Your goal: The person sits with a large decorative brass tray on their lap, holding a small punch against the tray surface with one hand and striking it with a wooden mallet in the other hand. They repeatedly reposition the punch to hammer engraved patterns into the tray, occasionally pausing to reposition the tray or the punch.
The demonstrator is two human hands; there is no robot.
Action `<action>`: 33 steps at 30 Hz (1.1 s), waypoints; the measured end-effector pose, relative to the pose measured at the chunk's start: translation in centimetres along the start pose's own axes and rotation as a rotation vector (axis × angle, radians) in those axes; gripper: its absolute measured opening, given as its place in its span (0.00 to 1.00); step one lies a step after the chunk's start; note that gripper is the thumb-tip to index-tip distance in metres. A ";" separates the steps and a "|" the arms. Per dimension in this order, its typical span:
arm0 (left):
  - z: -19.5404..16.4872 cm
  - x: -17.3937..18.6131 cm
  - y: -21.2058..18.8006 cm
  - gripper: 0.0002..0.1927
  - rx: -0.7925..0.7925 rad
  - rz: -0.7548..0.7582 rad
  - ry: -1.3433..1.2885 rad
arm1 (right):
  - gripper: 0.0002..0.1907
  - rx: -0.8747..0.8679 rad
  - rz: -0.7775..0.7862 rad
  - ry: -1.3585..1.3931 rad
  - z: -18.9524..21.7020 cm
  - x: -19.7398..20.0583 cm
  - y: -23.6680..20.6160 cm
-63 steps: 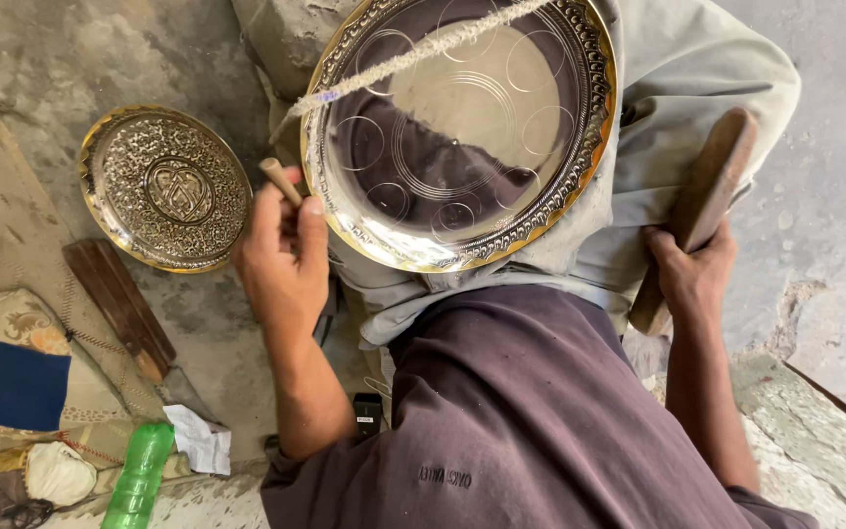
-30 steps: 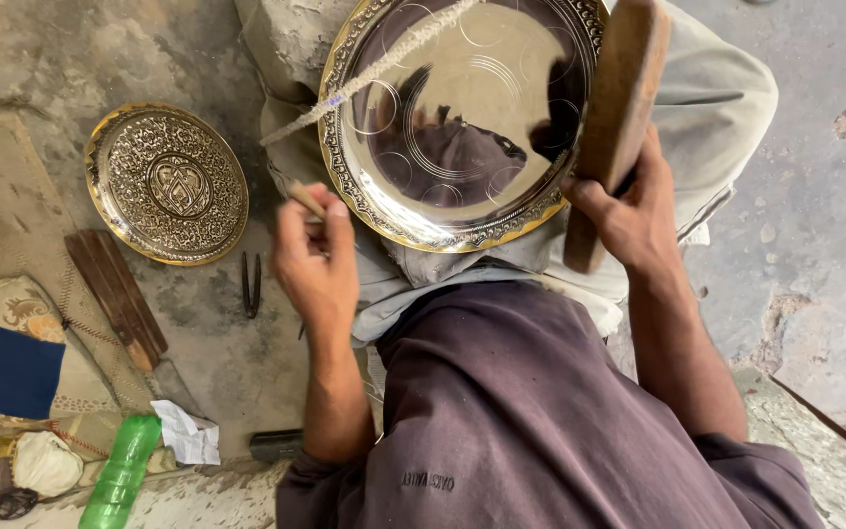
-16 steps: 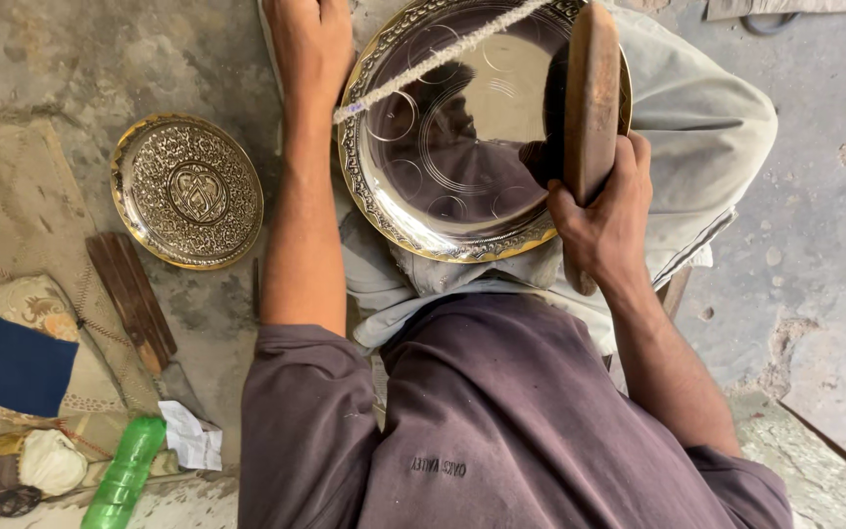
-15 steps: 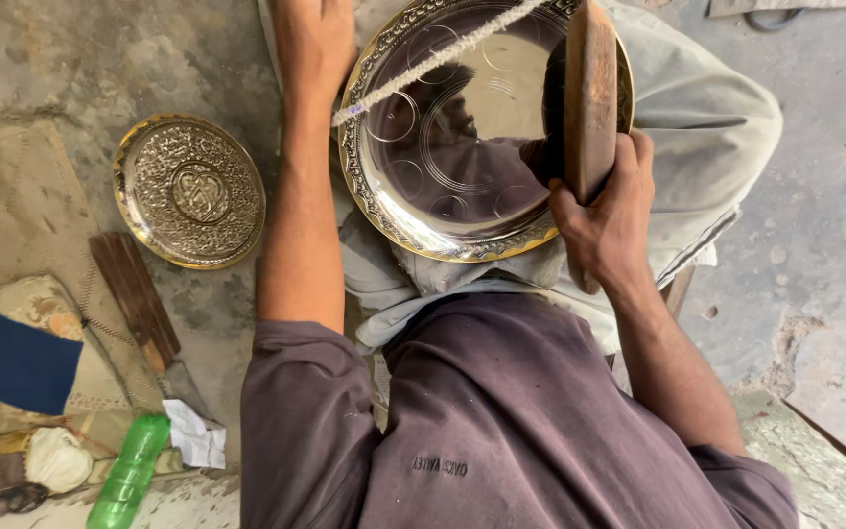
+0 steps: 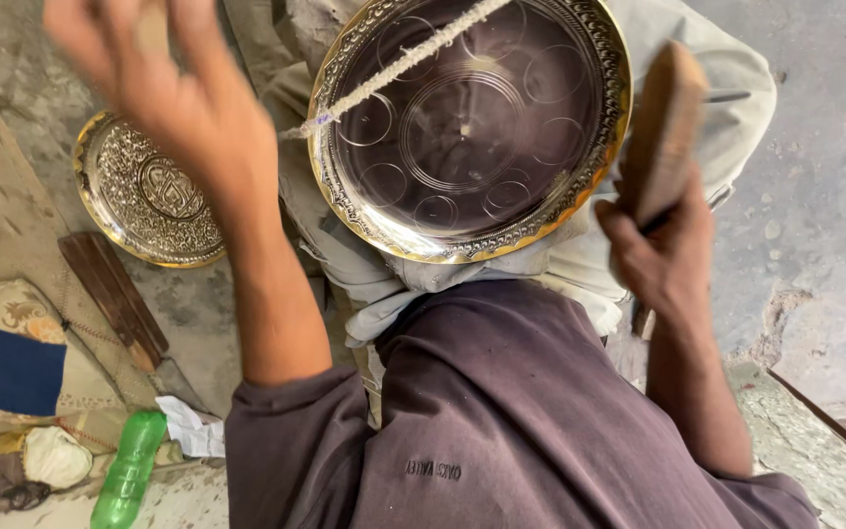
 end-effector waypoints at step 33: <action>0.5 -4.4 -19.0 0.12 0.664 0.418 -0.222 | 0.24 0.054 0.097 -0.287 1.4 5.6 -1.7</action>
Point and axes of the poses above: each hand's wrist, its own y-axis towards the middle knuckle, its own x-axis out of the back of the hand, z = x × y, the point moved 8 cm from there along y, towards the middle knuckle, and after that the axes turned 15 degrees about x, right-handed, at the moved point
